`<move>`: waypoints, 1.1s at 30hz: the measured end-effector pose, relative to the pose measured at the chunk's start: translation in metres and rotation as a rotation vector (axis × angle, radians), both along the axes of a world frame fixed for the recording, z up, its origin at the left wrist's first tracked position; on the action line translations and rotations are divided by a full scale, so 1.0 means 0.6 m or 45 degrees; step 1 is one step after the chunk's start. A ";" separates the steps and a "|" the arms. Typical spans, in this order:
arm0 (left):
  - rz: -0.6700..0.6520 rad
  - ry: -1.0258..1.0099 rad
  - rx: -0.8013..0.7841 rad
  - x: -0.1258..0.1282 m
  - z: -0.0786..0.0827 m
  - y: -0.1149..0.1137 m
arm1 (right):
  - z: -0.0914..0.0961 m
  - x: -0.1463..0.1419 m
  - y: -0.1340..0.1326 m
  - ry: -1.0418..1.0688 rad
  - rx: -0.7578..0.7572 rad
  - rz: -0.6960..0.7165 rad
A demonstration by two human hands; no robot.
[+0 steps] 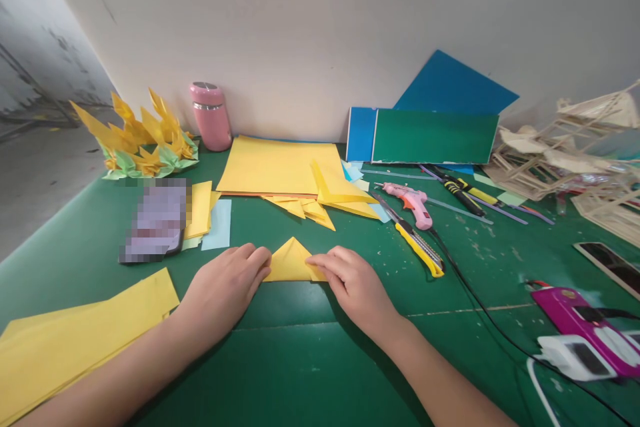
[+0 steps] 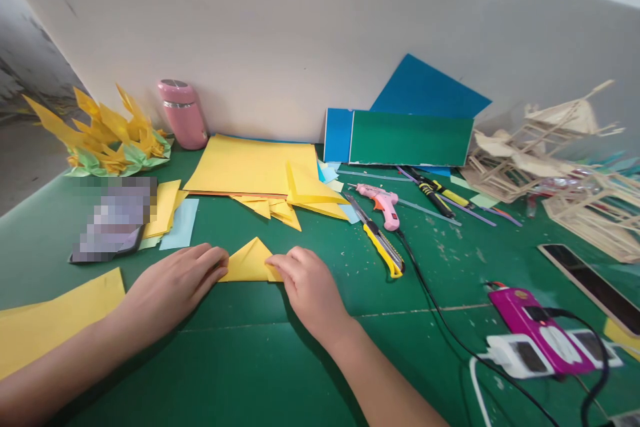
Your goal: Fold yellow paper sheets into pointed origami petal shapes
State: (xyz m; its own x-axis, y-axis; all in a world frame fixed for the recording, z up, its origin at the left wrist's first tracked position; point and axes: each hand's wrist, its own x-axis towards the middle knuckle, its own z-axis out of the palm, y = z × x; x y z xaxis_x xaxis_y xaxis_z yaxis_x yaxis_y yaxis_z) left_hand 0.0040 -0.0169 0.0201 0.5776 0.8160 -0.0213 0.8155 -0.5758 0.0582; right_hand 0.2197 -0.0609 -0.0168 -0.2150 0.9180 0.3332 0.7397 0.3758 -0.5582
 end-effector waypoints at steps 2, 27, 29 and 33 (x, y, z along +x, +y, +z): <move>-0.015 0.004 0.020 -0.001 -0.001 0.001 | 0.000 -0.001 0.000 -0.040 0.009 -0.015; -0.324 -0.539 -0.130 -0.021 -0.030 0.020 | -0.001 -0.003 0.003 -0.153 -0.019 -0.081; -0.337 -0.543 -0.273 -0.028 -0.020 0.029 | 0.000 -0.002 0.004 -0.150 -0.027 -0.081; -0.317 -0.569 -0.441 -0.038 -0.006 0.043 | 0.002 -0.003 0.004 -0.149 -0.040 -0.081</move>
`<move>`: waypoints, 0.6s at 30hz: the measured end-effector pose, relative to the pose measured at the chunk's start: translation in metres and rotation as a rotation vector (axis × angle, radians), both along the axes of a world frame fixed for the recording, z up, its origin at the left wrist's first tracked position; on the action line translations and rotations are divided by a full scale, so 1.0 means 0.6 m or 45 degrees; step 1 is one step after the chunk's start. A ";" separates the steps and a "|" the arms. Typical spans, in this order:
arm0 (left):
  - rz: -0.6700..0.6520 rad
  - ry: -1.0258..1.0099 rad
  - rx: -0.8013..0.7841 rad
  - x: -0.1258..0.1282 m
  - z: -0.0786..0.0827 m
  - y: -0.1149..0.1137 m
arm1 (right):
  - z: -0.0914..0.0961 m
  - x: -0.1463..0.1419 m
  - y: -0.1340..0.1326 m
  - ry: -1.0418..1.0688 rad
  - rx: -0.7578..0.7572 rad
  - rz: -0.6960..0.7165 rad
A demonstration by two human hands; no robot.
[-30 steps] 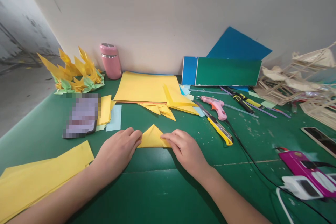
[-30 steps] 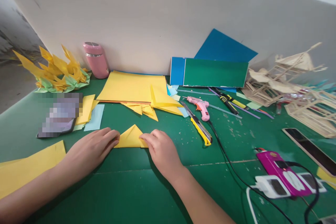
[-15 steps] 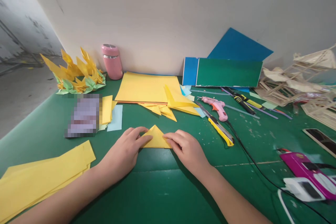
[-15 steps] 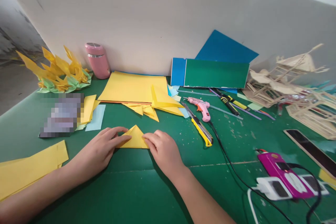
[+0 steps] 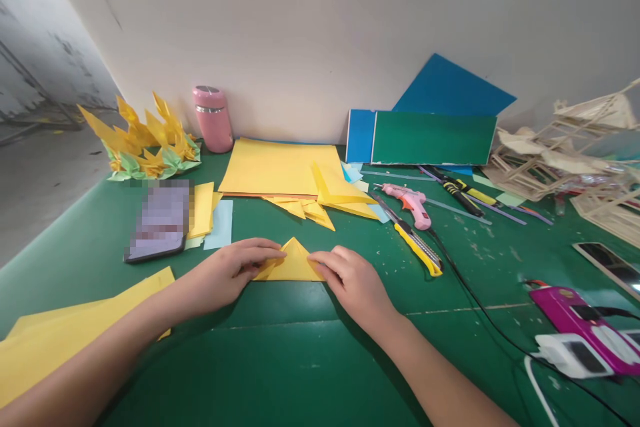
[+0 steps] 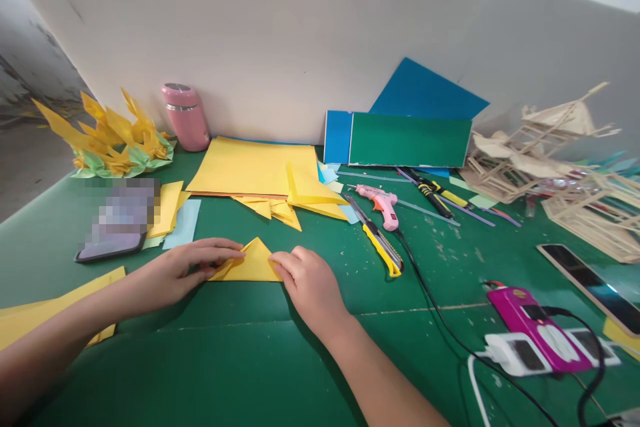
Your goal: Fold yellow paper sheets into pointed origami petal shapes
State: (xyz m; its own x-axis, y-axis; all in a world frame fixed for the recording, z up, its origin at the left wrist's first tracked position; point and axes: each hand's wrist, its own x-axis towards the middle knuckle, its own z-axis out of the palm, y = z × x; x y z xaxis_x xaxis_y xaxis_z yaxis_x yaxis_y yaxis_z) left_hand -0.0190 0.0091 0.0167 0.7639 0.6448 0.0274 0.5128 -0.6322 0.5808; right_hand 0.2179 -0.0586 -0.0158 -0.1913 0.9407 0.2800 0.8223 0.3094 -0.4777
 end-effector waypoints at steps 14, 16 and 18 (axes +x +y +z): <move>0.301 -0.130 0.166 0.031 -0.040 -0.028 | -0.002 -0.001 0.001 0.025 -0.029 -0.003; 0.318 -0.163 0.122 0.030 -0.042 -0.029 | -0.002 -0.002 0.001 0.081 -0.052 0.008; 0.305 -0.203 0.088 0.030 -0.043 -0.031 | -0.002 -0.005 -0.001 0.126 -0.070 -0.007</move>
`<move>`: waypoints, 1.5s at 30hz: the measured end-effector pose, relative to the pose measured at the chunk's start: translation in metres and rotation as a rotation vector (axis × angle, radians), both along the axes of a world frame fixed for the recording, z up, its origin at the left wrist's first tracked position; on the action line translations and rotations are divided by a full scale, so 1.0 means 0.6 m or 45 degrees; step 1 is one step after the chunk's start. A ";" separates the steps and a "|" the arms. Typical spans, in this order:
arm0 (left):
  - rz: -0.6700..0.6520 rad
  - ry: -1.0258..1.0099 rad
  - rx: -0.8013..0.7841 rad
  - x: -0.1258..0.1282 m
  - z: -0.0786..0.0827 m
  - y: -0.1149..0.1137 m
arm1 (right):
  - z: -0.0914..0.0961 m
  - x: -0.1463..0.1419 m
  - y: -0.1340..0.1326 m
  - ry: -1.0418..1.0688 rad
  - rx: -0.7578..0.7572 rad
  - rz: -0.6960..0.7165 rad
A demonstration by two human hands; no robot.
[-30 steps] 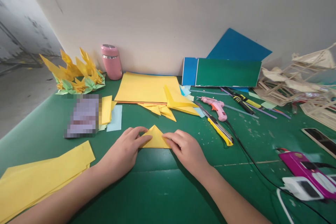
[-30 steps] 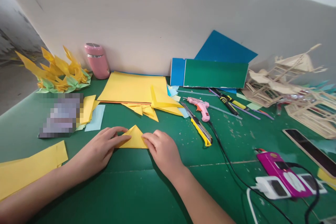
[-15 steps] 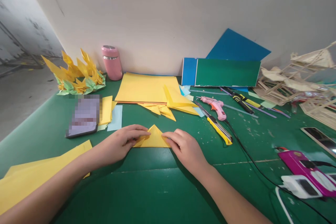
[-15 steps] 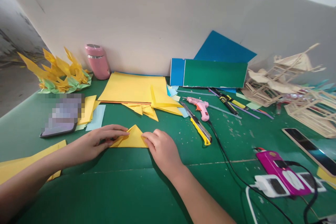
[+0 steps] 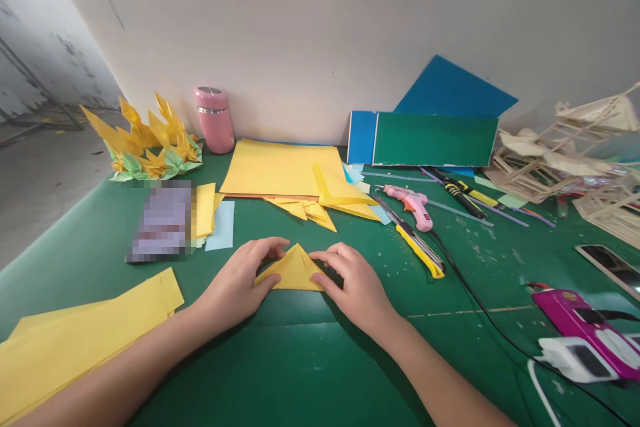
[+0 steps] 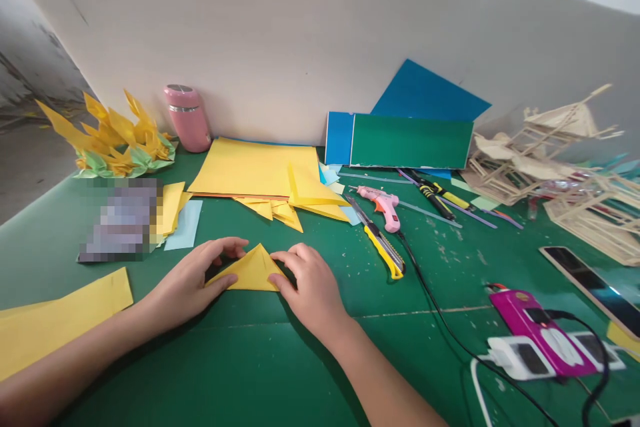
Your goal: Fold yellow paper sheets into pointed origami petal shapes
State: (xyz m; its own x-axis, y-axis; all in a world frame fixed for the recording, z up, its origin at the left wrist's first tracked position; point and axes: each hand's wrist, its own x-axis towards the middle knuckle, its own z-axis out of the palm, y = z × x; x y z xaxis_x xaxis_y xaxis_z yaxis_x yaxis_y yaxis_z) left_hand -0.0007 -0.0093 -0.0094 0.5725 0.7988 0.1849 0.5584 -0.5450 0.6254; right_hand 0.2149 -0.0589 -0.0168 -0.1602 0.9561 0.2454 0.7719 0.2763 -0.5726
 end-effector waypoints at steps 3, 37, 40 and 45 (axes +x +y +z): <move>-0.076 -0.010 0.020 0.004 0.002 -0.007 | 0.003 -0.007 -0.003 0.012 -0.003 -0.024; 0.258 -0.697 -0.687 0.028 0.028 -0.010 | 0.019 -0.001 0.002 1.292 -0.337 -0.261; 0.239 -0.636 -0.659 0.023 0.026 -0.010 | 0.017 -0.001 0.002 1.266 -0.311 -0.253; 0.210 -0.404 -0.549 0.014 0.028 -0.002 | 0.015 0.001 0.002 1.166 -0.244 -0.216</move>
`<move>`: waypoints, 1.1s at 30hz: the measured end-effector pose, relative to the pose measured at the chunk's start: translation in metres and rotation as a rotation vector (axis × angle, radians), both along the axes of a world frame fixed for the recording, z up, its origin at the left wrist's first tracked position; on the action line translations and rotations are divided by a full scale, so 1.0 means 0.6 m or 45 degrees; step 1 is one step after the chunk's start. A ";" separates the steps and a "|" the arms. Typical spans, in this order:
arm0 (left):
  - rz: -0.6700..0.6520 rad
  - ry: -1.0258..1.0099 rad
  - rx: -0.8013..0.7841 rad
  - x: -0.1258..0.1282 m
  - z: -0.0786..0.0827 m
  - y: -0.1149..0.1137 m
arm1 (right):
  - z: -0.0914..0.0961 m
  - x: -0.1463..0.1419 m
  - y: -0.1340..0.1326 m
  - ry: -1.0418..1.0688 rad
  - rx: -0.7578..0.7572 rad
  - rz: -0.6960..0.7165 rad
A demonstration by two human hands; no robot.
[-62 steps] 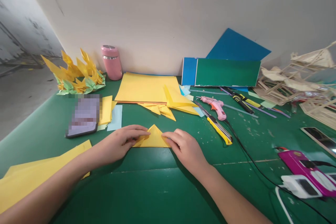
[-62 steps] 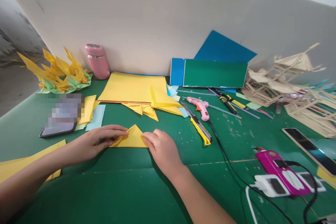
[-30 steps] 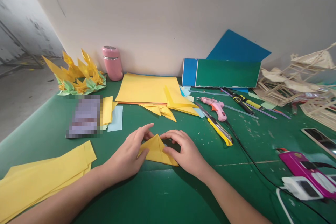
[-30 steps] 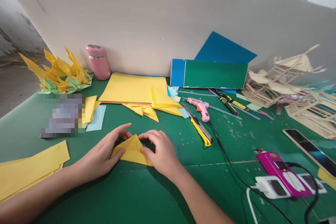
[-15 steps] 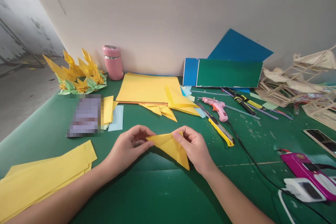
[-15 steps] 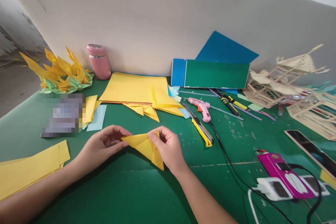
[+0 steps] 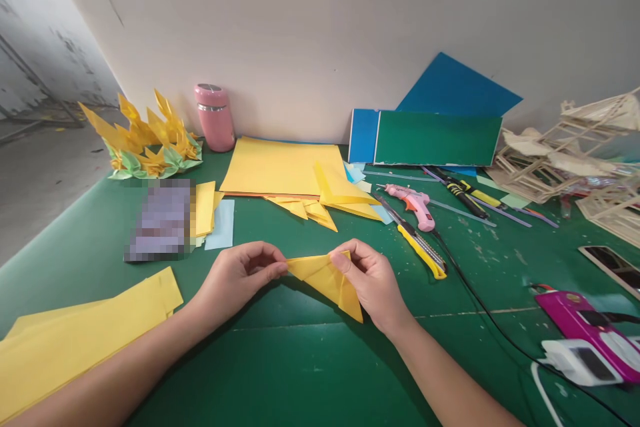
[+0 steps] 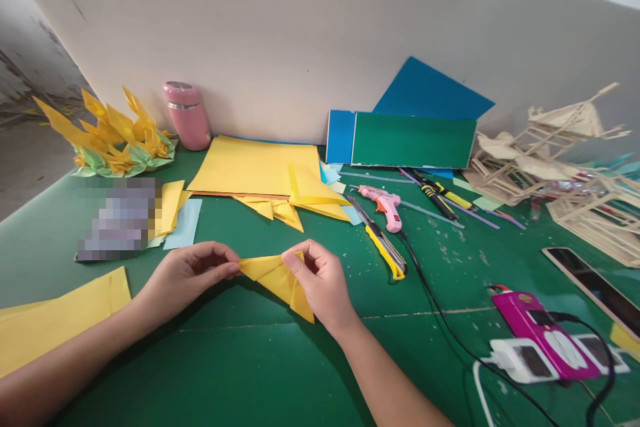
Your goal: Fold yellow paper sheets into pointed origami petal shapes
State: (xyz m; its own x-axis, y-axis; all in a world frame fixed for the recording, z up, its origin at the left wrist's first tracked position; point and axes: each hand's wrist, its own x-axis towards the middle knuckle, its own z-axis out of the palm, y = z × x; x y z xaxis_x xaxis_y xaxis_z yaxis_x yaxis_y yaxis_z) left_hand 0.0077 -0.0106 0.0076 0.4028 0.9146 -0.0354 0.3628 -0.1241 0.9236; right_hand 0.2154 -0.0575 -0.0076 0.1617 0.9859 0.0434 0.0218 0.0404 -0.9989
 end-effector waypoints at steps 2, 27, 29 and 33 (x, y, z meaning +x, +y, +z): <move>-0.061 0.151 0.103 -0.003 0.004 0.004 | 0.000 0.000 -0.001 -0.065 0.016 0.006; -0.032 -0.249 -0.478 0.015 0.012 -0.010 | -0.003 0.003 -0.001 0.020 -0.010 0.003; -0.048 -0.235 -0.453 0.014 0.013 -0.010 | -0.003 0.003 -0.001 0.004 -0.012 0.008; -0.056 -0.236 -0.444 0.010 0.017 -0.008 | -0.003 0.005 -0.001 -0.014 -0.018 0.019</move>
